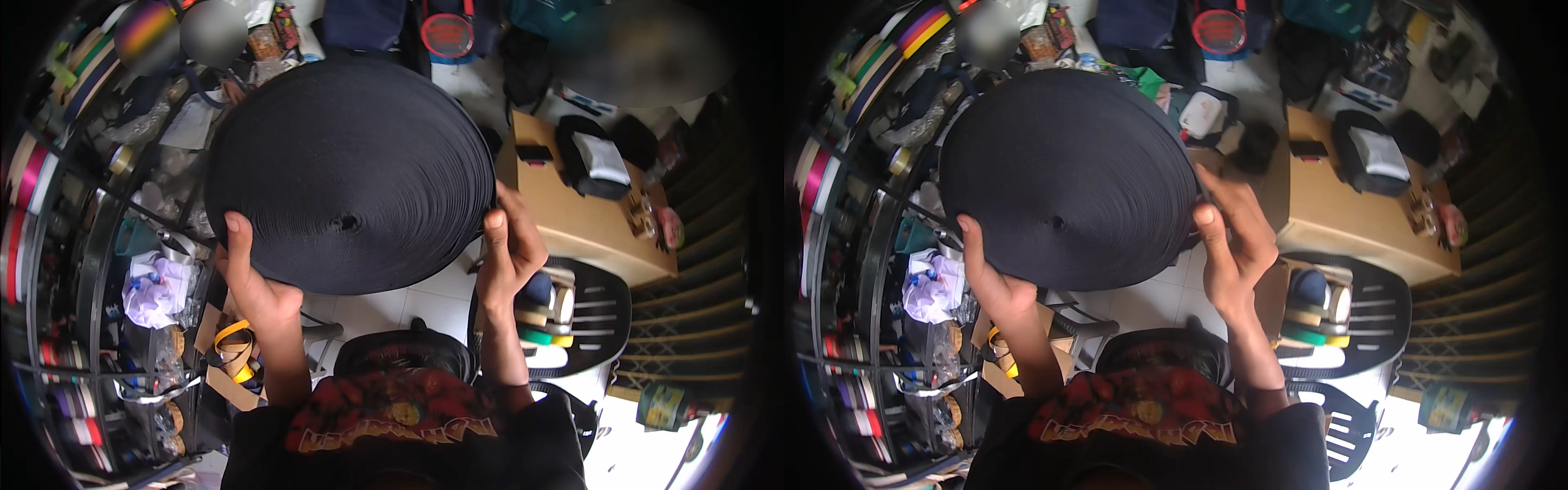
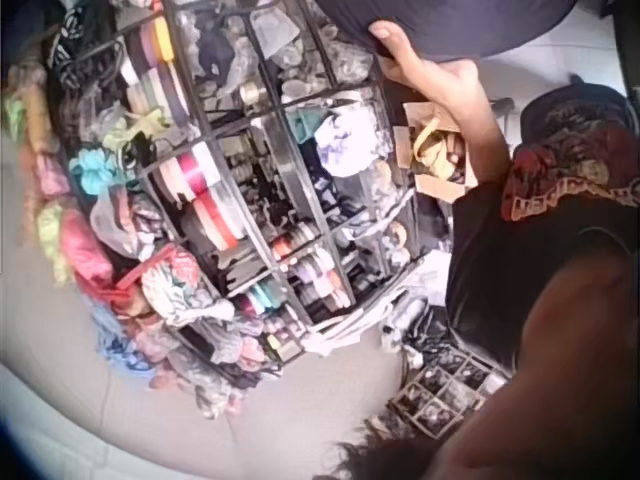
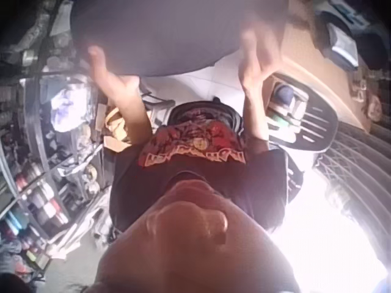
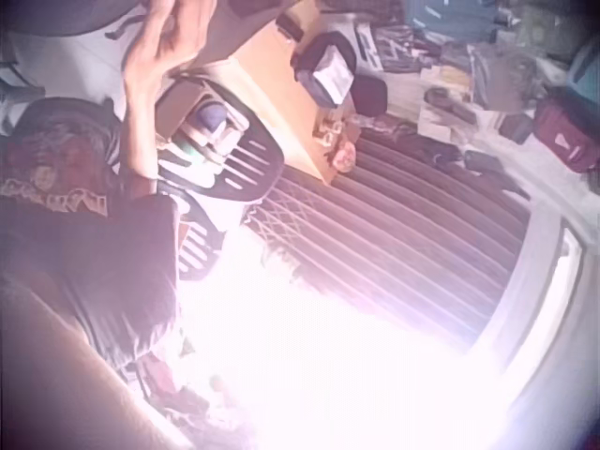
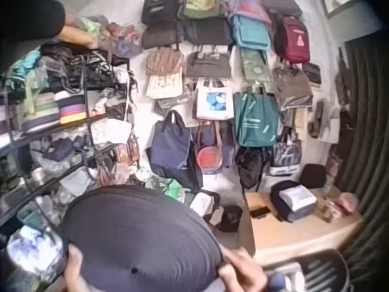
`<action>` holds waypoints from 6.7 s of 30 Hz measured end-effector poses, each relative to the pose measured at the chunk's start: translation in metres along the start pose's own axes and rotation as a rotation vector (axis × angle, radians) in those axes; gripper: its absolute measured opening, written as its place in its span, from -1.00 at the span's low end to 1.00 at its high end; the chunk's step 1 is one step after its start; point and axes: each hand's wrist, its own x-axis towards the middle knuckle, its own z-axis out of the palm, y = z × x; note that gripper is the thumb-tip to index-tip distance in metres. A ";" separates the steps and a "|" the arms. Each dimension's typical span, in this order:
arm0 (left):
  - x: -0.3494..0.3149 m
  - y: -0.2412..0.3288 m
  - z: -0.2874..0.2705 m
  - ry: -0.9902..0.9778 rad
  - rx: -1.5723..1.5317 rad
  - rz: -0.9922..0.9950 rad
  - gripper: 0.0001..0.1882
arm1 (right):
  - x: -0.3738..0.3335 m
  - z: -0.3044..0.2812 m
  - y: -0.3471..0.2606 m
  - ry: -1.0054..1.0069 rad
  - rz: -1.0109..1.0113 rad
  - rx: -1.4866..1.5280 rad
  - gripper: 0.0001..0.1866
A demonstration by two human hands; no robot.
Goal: The person takes rolls of colorful webbing from a box and a chair and places them onto a storage rack.
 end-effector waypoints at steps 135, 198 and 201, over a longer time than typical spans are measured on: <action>0.239 -0.056 -0.018 0.537 -0.194 0.913 -0.55 | 0.141 0.380 0.084 -0.115 0.218 0.626 -0.36; 0.151 0.587 -0.351 -0.172 -0.307 0.735 -0.49 | -0.099 0.765 -0.462 -0.689 -0.086 0.578 -0.59; 0.164 0.602 -0.347 -0.081 -0.342 0.800 -0.44 | -0.101 0.780 -0.470 -0.622 -0.053 0.605 -0.62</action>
